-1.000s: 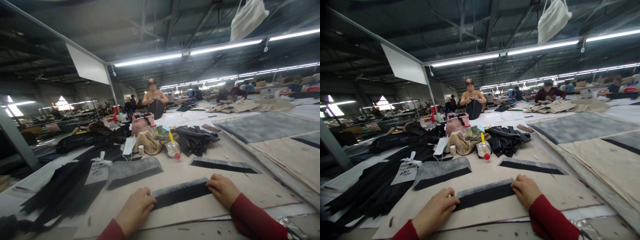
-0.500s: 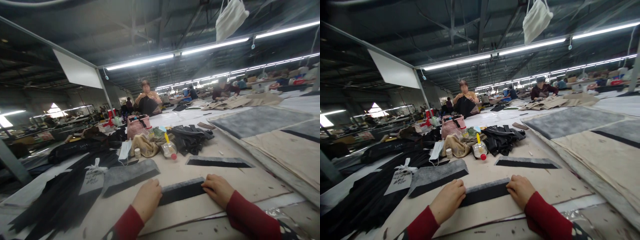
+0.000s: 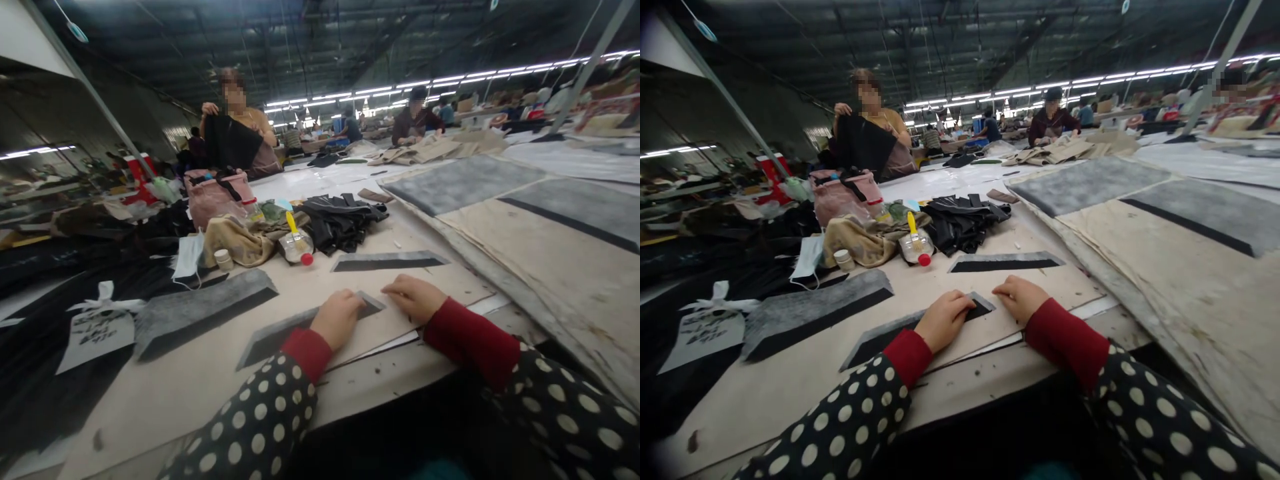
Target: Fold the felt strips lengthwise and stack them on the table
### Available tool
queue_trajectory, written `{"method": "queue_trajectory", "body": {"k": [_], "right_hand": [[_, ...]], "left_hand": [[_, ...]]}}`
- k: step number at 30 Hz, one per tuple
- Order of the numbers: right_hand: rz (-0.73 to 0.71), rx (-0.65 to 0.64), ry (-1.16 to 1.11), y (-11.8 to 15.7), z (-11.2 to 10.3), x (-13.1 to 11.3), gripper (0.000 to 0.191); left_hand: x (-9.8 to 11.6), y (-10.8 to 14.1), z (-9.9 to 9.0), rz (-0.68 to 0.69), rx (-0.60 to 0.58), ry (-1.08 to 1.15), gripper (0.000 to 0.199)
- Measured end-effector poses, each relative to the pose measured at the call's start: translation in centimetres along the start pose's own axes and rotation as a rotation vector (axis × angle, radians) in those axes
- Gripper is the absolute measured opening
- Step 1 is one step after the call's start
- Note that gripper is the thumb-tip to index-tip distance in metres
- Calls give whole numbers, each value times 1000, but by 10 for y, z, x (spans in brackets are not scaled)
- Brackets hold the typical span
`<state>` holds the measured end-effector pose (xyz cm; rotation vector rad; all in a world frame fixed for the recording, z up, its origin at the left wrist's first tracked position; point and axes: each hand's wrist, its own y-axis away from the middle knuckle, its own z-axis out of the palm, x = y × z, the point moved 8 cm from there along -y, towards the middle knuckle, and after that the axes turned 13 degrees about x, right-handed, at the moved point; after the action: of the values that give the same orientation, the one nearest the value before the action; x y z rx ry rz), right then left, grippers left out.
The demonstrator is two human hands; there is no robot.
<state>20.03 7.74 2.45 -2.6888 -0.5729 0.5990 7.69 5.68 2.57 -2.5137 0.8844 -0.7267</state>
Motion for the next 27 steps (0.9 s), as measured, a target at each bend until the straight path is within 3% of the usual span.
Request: {"method": "queue_trajectory", "body": {"k": [3, 8, 12, 14, 19, 24, 27], "right_hand": [[127, -46, 26, -10, -4, 18, 29], [329, -262, -204, -18, 21, 12, 26], [496, -350, -381, -15, 35, 8, 24], [472, -334, -370, -15, 34, 9, 21], [216, -192, -334, -17, 26, 4, 16], [199, -167, -317, -3, 17, 4, 20], [9, -90, -238, 8, 4, -13, 21]], "left_hand": [[2, 3, 0, 25, -7, 7, 25], [7, 2, 1, 46, -14, 19, 26], [10, 3, 2, 79, -25, 36, 27], [9, 3, 2, 73, -27, 40, 25], [6, 3, 1, 34, -30, 62, 21], [0, 3, -1, -33, -14, 96, 17], [-1, 4, -1, -46, -2, 106, 14]]}}
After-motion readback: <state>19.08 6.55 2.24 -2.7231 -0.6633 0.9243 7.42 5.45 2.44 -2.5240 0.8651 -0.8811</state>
